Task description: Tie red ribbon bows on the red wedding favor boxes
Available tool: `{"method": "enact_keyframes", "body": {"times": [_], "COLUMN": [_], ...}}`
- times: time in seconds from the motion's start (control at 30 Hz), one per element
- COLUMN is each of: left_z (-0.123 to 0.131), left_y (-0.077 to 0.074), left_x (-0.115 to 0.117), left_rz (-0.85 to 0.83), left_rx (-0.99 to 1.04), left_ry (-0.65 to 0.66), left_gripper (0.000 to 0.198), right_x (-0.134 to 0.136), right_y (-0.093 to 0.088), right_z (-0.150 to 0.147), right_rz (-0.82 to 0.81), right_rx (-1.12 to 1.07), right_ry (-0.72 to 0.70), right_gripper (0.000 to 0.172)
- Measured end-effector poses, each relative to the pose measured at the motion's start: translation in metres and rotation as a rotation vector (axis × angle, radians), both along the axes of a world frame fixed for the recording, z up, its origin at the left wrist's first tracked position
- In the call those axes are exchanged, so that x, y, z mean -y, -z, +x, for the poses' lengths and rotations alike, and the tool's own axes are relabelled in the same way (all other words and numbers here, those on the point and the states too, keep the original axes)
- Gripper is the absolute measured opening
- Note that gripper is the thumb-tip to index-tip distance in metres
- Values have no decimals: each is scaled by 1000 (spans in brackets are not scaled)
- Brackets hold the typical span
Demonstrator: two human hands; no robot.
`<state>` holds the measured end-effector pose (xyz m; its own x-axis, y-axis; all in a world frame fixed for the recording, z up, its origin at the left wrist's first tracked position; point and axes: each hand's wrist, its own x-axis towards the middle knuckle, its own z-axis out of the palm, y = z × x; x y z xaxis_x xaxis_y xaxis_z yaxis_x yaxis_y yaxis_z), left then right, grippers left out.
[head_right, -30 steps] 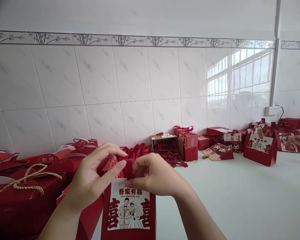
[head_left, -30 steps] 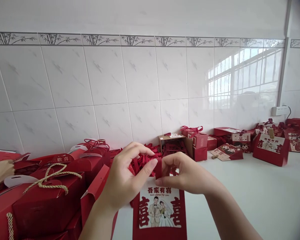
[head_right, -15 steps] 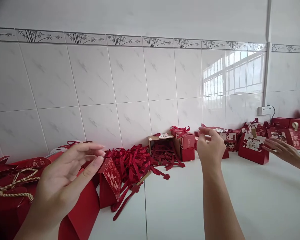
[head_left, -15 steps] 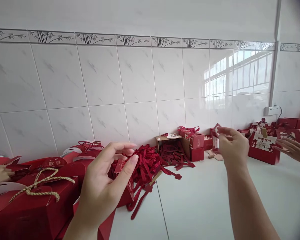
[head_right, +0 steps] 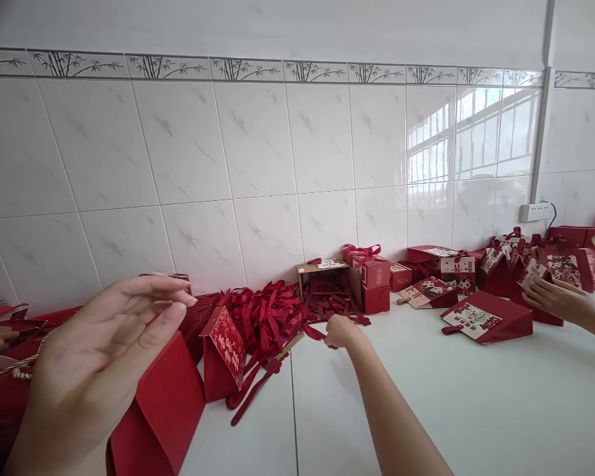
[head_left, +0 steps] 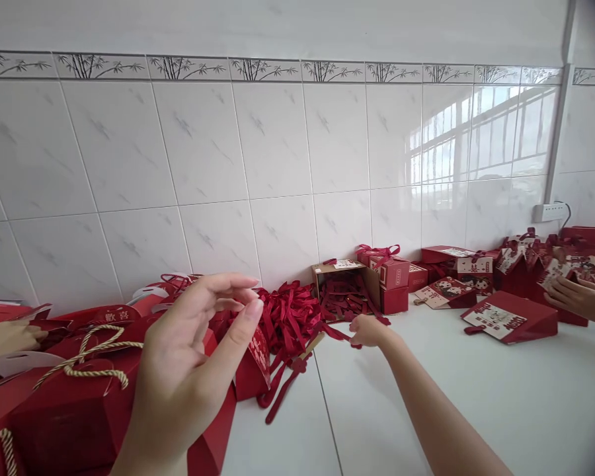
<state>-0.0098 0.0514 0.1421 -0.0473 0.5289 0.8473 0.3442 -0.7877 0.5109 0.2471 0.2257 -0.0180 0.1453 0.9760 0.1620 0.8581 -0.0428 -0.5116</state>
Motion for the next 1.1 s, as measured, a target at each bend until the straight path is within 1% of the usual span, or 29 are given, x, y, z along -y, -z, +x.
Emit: {"method": "enact_keyframes", "body": {"times": [0.07, 0.1, 0.17, 0.2, 0.27, 0.33, 0.4, 0.43, 0.5, 0.6, 0.63, 0.7, 0.8, 0.87, 0.97, 1.03, 1.1], "left_z": [-3, -6, -12, -16, -22, -24, -22, -20, -17, -17, -19, -24, -30, -32, -33, -31, -28], "left_y": [-2, -2, -1, 1, 11, 25, 40, 46, 55, 61, 61, 61, 61, 61, 60, 56, 52], "left_x": [-2, -5, -20, -31, -59, -88, -110, -118, -127, -130, -130, -131, -133, -136, -136, -133, -128], "left_rz": [-12, -41, -162, -251, -414, -577, -632, -650, -678, -730, -747, -770, -741, -695, -635, -574, -478], "left_rx": [-18, -35, -100, -151, -279, -443, -601, -624, -646, -637, -630, -610, -563, -521, -464, -422, -347], "left_ry": [-35, -67, -143, -188, -282, -392, -498, -531, -591, -659, -664, -648, -616, -609, -587, -551, -450], "left_gripper": [9, 9, 14, 19, 26, 35, 48, 52, 65, 83, 86, 86, 80, 77, 70, 68, 62], "right_x": [-4, -4, -5, -5, -7, -11, -15, -17, -20, -23, -23, -22, -20, -18, -12, -7, -2], "right_y": [21, 30, 42, 46, 49, 48, 48, 47, 48, 51, 52, 53, 49, 40, 20, 4, -11], "right_z": [-6, -8, -10, -9, -6, -3, -1, 0, 1, 2, 2, 3, 3, 3, 2, 0, -4], "right_rz": [-75, -86, -73, -66, -70, -93, -117, -128, -144, -155, -155, -143, -64, 35, 195, 281, 346], "right_rx": [40, 54, 73, 75, 72, 65, 52, 41, 7, -59, -82, -133, -223, -292, -419, -517, -624], "right_ry": [33, 53, 78, 82, 81, 79, 81, 79, 66, 40, 37, 38, 62, 90, 113, 104, 79], "right_gripper": [29, 31, 33, 31, 26, 24, 27, 30, 31, 31, 31, 30, 28, 21, 9, 10, 15]}}
